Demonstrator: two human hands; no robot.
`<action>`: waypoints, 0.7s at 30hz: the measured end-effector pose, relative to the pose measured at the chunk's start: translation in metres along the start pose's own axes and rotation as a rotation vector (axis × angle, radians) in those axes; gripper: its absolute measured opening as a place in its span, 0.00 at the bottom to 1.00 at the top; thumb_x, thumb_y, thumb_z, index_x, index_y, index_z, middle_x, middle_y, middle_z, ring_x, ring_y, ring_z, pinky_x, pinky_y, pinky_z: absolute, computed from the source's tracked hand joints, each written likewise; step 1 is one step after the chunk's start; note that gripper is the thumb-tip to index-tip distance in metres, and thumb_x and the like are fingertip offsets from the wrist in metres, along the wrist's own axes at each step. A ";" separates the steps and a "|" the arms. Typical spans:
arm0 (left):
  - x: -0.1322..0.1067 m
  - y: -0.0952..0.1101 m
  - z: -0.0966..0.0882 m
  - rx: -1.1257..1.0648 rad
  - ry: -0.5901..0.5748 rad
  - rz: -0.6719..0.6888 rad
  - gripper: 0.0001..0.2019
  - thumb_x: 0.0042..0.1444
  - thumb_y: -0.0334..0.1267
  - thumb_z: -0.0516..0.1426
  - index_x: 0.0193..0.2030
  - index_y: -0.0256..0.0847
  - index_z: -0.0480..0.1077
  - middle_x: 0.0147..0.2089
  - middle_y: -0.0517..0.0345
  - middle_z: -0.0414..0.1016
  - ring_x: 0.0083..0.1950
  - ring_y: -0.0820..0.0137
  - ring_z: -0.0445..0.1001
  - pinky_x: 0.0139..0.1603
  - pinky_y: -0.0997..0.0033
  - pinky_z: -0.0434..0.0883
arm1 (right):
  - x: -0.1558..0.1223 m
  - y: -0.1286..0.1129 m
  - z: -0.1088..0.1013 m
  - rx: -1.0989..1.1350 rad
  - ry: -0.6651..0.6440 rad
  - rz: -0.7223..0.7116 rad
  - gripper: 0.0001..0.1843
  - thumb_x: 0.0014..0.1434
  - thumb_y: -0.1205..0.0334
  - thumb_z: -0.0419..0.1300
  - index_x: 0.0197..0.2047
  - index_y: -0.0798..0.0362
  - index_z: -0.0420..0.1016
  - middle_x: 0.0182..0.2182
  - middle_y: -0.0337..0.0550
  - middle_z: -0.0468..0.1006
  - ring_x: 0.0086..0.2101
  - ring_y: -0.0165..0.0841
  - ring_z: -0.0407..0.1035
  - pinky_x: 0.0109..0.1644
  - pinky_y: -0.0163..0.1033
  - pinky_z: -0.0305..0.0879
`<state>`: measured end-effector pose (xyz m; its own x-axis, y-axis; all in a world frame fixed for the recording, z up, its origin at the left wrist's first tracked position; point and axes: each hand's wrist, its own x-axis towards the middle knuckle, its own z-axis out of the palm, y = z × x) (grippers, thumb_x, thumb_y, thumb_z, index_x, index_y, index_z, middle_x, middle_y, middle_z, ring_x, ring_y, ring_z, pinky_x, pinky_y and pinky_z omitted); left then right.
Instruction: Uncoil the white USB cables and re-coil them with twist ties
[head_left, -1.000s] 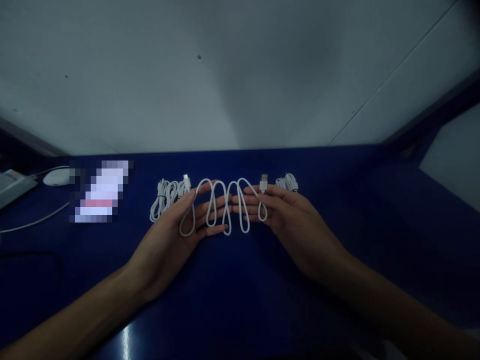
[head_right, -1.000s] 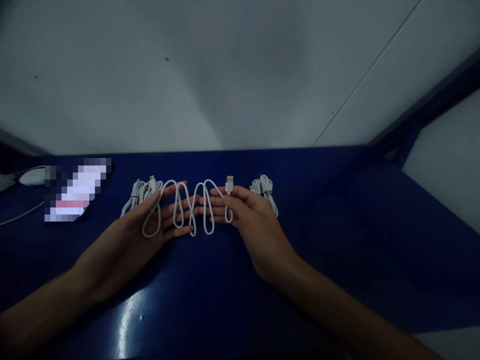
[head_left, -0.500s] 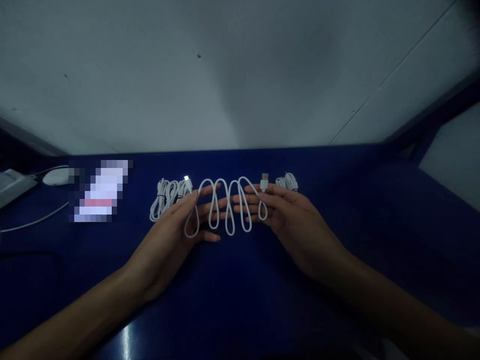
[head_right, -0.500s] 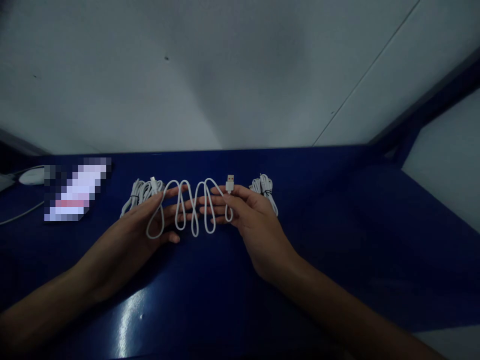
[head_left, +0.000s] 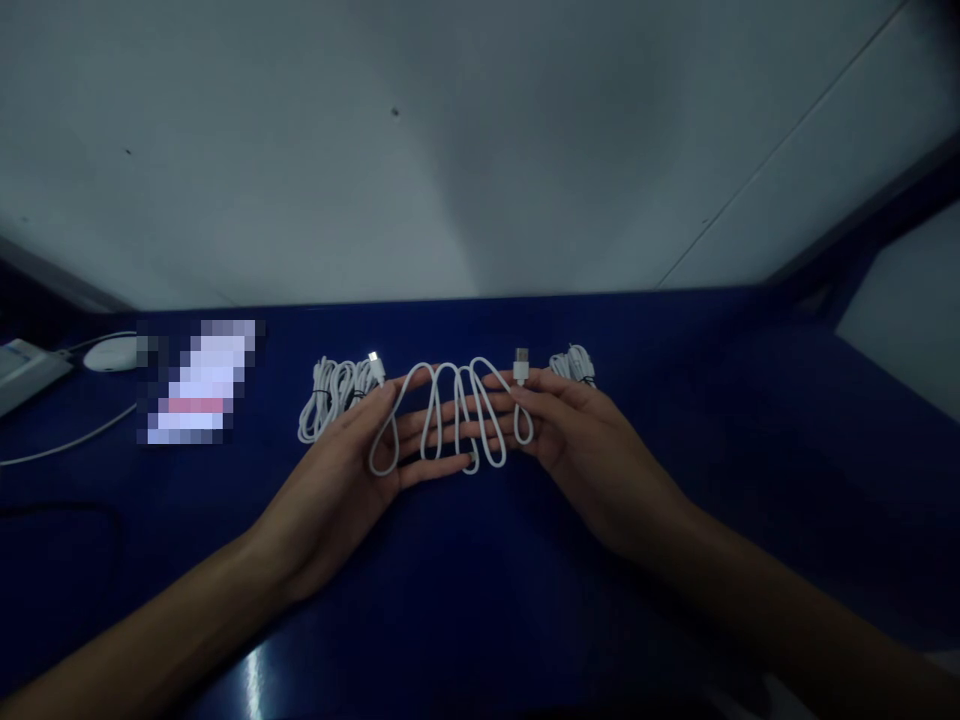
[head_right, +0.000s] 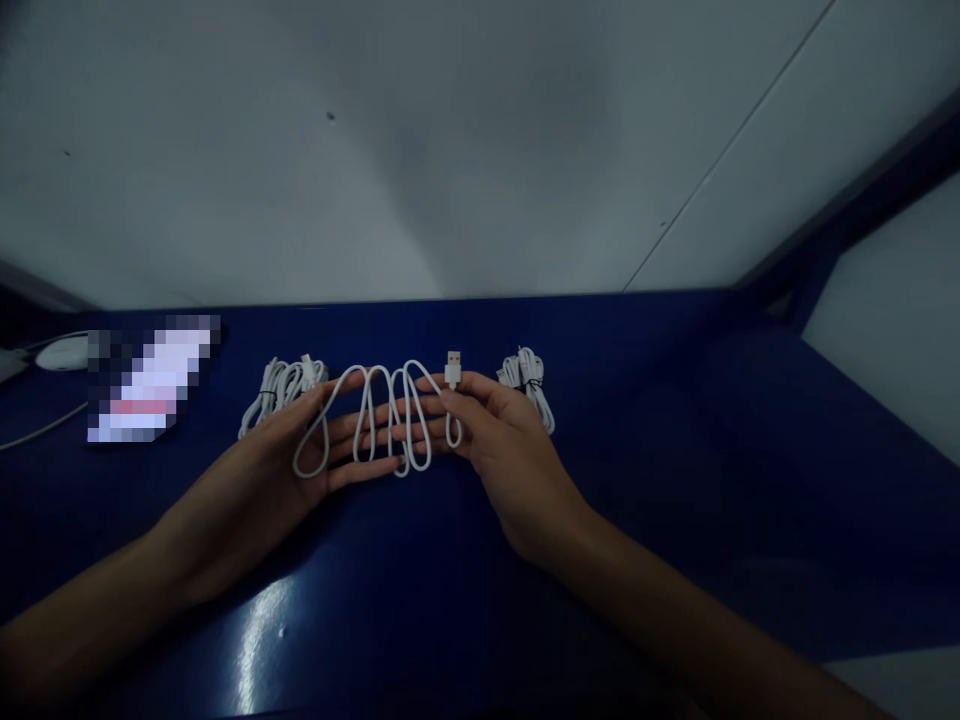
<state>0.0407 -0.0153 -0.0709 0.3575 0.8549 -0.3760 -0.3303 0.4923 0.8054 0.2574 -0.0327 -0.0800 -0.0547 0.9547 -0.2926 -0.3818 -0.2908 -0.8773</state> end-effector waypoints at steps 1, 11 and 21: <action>0.000 0.000 0.000 -0.006 -0.004 0.002 0.19 0.79 0.45 0.57 0.71 0.45 0.74 0.68 0.37 0.81 0.69 0.45 0.80 0.63 0.42 0.83 | 0.000 0.000 0.000 -0.003 0.006 -0.003 0.07 0.73 0.62 0.66 0.47 0.51 0.87 0.51 0.48 0.87 0.50 0.40 0.83 0.57 0.47 0.79; 0.000 -0.001 -0.001 -0.046 -0.043 -0.024 0.22 0.78 0.49 0.57 0.74 0.47 0.71 0.73 0.37 0.76 0.74 0.40 0.73 0.64 0.33 0.79 | -0.002 -0.001 0.002 -0.015 0.028 -0.038 0.07 0.73 0.60 0.66 0.45 0.49 0.88 0.52 0.46 0.87 0.49 0.39 0.83 0.61 0.48 0.78; 0.000 0.000 0.001 -0.069 -0.011 -0.022 0.23 0.79 0.49 0.56 0.75 0.48 0.69 0.73 0.40 0.76 0.74 0.43 0.74 0.70 0.36 0.75 | -0.001 0.004 -0.001 -0.001 -0.008 -0.092 0.07 0.74 0.58 0.65 0.45 0.48 0.86 0.50 0.44 0.85 0.49 0.39 0.81 0.63 0.51 0.74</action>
<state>0.0419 -0.0155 -0.0705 0.3744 0.8423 -0.3877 -0.3816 0.5211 0.7635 0.2567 -0.0345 -0.0834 -0.0268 0.9779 -0.2072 -0.3844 -0.2014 -0.9010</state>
